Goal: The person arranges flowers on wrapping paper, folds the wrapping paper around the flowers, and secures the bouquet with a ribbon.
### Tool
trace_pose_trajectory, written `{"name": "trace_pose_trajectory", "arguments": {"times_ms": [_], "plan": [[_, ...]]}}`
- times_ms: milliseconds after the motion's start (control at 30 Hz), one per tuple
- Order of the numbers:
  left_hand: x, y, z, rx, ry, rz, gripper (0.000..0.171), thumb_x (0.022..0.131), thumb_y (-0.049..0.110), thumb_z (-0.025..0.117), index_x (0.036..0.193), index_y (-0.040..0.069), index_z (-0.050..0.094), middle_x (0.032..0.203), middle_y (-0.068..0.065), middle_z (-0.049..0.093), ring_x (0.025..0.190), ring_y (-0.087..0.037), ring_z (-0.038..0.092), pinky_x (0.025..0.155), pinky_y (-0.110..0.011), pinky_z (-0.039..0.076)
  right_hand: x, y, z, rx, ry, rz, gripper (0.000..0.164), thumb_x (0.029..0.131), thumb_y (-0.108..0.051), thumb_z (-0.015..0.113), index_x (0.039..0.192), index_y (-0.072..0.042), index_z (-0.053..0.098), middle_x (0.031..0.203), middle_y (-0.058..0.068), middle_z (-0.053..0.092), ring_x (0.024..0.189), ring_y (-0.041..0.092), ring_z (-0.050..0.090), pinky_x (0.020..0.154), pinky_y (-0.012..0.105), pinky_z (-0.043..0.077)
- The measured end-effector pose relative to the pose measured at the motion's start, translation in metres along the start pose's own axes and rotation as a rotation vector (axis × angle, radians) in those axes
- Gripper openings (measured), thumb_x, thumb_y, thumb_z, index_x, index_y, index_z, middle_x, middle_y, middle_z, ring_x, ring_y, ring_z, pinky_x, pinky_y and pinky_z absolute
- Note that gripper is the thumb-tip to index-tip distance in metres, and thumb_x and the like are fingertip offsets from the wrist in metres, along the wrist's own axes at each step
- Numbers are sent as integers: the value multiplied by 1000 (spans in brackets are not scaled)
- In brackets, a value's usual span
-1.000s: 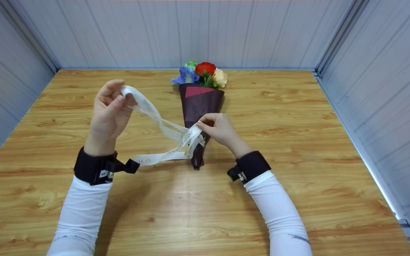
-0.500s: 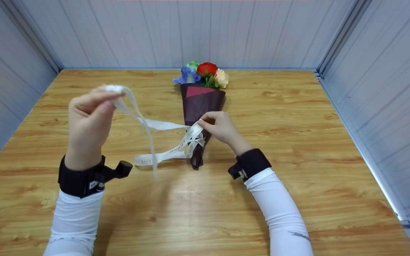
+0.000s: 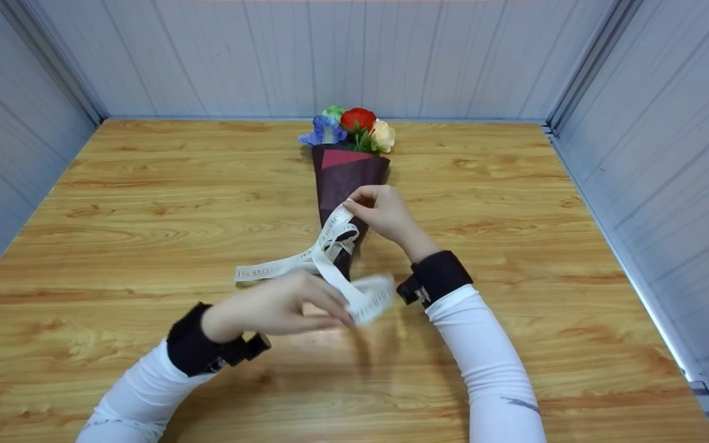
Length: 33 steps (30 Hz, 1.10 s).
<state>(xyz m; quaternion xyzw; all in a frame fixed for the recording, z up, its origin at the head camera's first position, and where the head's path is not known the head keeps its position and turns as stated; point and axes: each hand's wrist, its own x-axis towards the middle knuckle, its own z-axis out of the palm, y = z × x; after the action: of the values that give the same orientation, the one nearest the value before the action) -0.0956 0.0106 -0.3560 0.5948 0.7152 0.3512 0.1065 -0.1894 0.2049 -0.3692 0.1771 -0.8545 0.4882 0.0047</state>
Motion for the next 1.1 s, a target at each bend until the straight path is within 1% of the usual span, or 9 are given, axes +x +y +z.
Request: {"name": "trace_pose_trajectory", "arguments": {"times_ms": [133, 367, 500, 567, 633, 700, 933, 1000, 1100], "plan": [[11, -13, 29, 88, -171, 28, 19, 94, 12, 59, 103, 4, 73, 96, -4, 73, 90, -12, 67, 85, -9, 43, 7, 15, -2, -25, 3, 3, 18, 90, -6, 62, 93, 11, 68, 71, -9, 60, 61, 1, 51, 59, 16, 42], [27, -34, 61, 253, -249, 41, 20, 95, 11, 56, 106, 6, 72, 103, -3, 71, 99, -10, 64, 90, -11, 43, 9, 16, -4, -36, -8, 8, 20, 90, -12, 65, 93, 7, 70, 73, -7, 63, 62, 1, 54, 60, 16, 45], [29, -38, 62, 176, -412, -64, 27, 98, 15, 52, 118, 9, 67, 140, -10, 51, 124, -11, 52, 101, -11, 34, 8, 15, -3, -29, -15, 12, 19, 89, -11, 65, 92, 7, 69, 73, -5, 62, 62, 1, 53, 60, 16, 45], [27, -38, 56, 105, -419, -137, 28, 99, 17, 50, 120, 10, 67, 145, -9, 45, 128, -11, 48, 102, -11, 32, 8, 16, -2, -26, -22, 5, 18, 89, -10, 65, 92, 8, 69, 74, -3, 62, 62, 2, 54, 60, 17, 45], [25, -38, 45, 54, -327, -190, 28, 99, 17, 50, 118, 8, 67, 143, -10, 46, 127, -14, 50, 101, -15, 36, 8, 17, -2, -27, -25, -7, 17, 89, -9, 65, 91, 7, 70, 75, -1, 63, 63, 3, 54, 61, 17, 45], [22, -39, 32, 21, -155, -235, 26, 98, 16, 51, 114, 6, 68, 131, -10, 59, 119, -17, 57, 97, -19, 42, 8, 18, -1, -26, -28, -27, 17, 89, -9, 65, 91, 7, 70, 76, 2, 64, 64, 3, 55, 61, 17, 45], [23, -63, -6, -83, 645, -430, 10, 91, 5, 59, 94, -3, 65, 90, -13, 65, 82, -20, 59, 74, -23, 46, 7, 19, 1, -34, -41, -54, 16, 90, -10, 64, 89, 5, 71, 75, 0, 65, 65, 5, 55, 61, 18, 45], [26, -72, -12, -151, 777, -450, 10, 90, 3, 60, 96, -5, 62, 94, -15, 64, 85, -22, 59, 76, -25, 46, 7, 18, 2, -38, -46, -60, 17, 90, -10, 64, 89, 4, 71, 75, 1, 65, 65, 3, 53, 61, 18, 44], [26, -84, -15, -199, 863, -465, 13, 90, 2, 61, 101, -5, 58, 100, -17, 62, 95, -26, 60, 84, -31, 48, 9, 16, 5, -29, -55, -75, 17, 91, -11, 63, 89, 5, 71, 76, 3, 64, 64, 3, 51, 61, 18, 42]]}}
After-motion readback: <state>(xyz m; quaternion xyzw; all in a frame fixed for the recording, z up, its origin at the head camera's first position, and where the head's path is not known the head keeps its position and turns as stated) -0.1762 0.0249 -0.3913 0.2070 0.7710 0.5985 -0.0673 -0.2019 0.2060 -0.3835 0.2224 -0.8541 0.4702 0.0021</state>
